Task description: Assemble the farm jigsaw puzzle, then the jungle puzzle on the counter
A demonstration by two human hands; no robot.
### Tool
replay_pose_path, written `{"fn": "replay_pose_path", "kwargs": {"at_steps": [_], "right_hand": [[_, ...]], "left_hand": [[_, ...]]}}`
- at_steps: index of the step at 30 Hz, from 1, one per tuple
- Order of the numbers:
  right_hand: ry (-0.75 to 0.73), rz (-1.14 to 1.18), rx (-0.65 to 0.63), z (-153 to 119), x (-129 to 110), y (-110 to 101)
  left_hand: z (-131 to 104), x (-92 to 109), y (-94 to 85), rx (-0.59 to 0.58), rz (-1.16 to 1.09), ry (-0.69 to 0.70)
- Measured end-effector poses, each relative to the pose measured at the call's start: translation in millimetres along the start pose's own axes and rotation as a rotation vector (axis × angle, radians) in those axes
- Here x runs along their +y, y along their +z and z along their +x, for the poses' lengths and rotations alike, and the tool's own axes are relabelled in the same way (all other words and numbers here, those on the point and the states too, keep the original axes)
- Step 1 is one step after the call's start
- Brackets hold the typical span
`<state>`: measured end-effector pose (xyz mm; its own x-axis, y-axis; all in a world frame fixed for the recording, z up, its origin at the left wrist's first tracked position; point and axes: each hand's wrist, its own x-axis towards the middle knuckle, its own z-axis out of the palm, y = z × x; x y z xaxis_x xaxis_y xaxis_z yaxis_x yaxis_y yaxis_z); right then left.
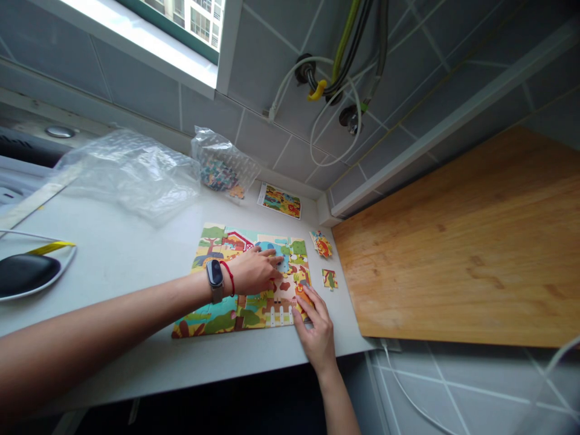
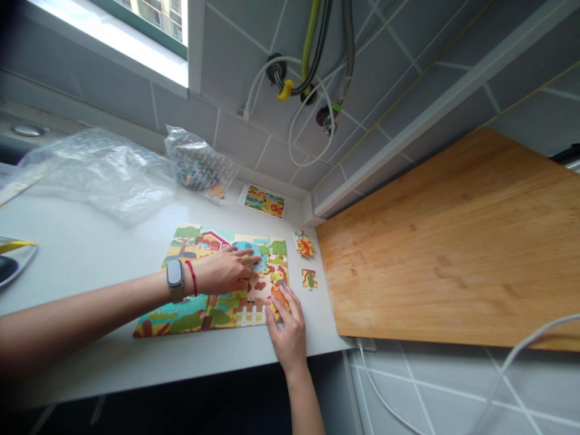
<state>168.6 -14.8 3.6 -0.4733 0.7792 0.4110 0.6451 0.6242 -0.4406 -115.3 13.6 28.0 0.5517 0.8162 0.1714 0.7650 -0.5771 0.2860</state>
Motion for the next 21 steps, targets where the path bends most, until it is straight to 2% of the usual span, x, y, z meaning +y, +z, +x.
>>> {"fn": "replay_pose_path", "kwargs": {"at_steps": [7, 21], "right_hand": [[-0.007, -0.013, -0.009, 0.8, -1.2, -0.5], [-0.008, -0.016, -0.017, -1.9, 1.7, 1.9]], "left_hand": [[-0.6, -2.3, 0.8, -0.04, -0.011, 0.003], [-0.6, -6.3, 3.0, -0.039, -0.037, 0.013]]}}
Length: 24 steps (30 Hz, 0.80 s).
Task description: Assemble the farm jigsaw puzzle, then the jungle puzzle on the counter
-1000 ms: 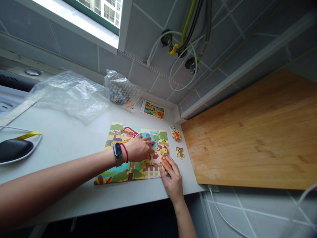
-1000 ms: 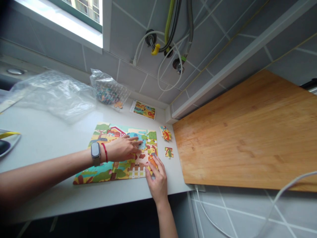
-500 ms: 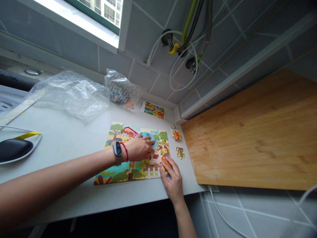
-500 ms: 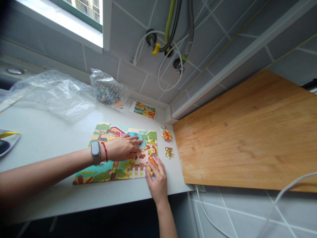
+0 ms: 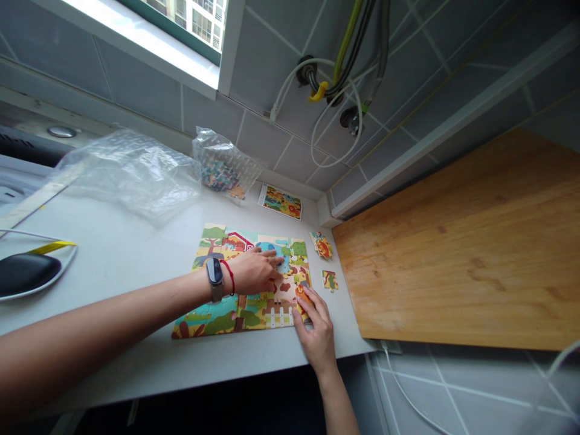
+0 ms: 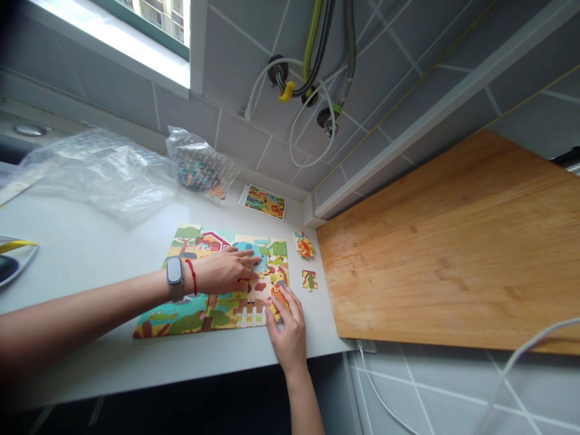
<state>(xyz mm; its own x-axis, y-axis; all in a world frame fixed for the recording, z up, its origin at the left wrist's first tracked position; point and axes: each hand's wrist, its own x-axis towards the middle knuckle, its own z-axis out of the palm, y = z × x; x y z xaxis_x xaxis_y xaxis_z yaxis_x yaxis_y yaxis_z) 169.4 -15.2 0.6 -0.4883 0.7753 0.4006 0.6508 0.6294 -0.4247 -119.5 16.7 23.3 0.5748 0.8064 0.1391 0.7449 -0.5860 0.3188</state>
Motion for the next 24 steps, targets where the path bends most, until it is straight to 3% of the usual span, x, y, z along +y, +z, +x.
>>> {"fn": "replay_pose_path", "kwargs": {"at_steps": [6, 12, 16, 24], "right_hand": [[0.07, -0.001, -0.008, 18.0, 15.1, -10.6], [0.174, -0.108, -0.018, 103.2, 84.2, -27.2], [0.228, -0.16, -0.205, 148.6, 120.4, -29.2], [0.178, -0.186, -0.216, 158.2, 120.1, -30.7]], "left_hand": [[-0.1, -0.9, -2.8, -0.047, -0.016, -0.006], [1.4, 1.7, -8.8, -0.106, -0.021, -0.039], [1.7, 2.4, -9.4, -0.107, -0.027, -0.039], [-0.3, -3.0, -4.8, -0.05, -0.014, -0.051]]}}
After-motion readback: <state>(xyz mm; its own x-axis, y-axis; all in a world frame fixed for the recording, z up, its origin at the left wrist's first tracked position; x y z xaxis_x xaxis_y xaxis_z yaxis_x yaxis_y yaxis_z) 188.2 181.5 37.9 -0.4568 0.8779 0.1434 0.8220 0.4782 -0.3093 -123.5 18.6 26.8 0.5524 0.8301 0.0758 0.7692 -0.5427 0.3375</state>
